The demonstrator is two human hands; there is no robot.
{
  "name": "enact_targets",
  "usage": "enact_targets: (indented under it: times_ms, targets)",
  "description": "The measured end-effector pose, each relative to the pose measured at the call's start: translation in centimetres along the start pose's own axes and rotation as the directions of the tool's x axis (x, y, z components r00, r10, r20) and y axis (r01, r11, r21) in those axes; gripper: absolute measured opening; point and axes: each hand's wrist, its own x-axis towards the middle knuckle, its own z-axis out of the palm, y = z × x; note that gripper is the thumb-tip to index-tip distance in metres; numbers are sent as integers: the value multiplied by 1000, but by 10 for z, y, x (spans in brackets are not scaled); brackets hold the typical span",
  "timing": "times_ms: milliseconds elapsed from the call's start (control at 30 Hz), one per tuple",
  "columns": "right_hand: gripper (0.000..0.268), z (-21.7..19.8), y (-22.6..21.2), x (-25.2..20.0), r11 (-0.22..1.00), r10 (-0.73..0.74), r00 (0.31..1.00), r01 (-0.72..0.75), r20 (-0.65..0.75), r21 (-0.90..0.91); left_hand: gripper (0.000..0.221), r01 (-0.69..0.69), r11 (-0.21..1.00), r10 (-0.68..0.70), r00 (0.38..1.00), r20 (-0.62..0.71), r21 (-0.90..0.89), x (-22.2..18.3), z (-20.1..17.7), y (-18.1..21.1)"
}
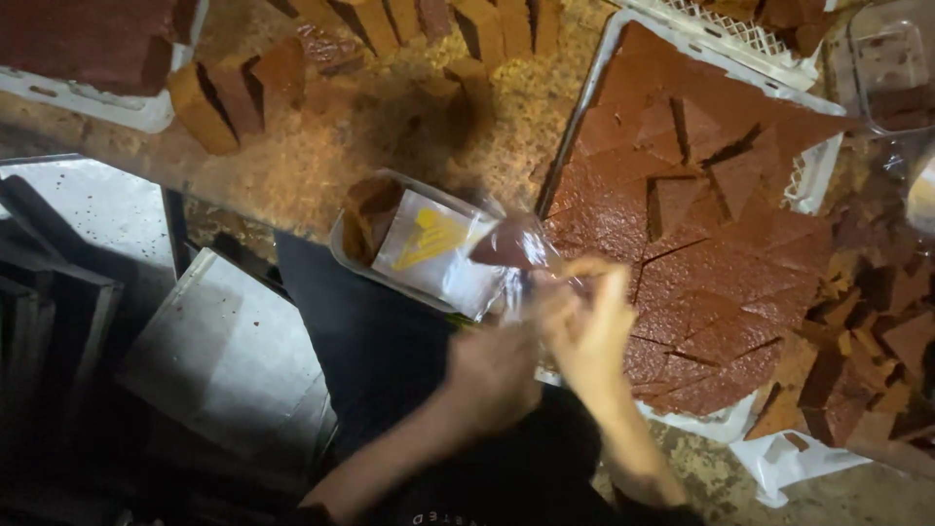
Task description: Picking up pieces of baked goods and placing them into a plastic container
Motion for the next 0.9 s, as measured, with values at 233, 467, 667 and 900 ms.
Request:
enact_targets:
  times_ms: [233, 467, 667, 900]
  targets:
    - [66, -77, -39, 51, 986, 157, 756, -85, 635, -142, 7, 252, 849, -104, 942, 320, -465, 52, -77, -20]
    - [22, -65, -47, 70, 952, -292, 954, 283, -71, -115, 29, 85, 995, -97, 950, 296, 55, 14, -8, -128]
    - [34, 30, 23, 0, 781, -136, 922, 325, 363, -533, 16, 95, 994, -61, 870, 489, -46, 68, -29, -120]
    - [33, 34, 56, 0, 828, -211, 974, 221, 80, -515, 28, -49, 997, -12, 705, 709, 65, 47, -27, -90]
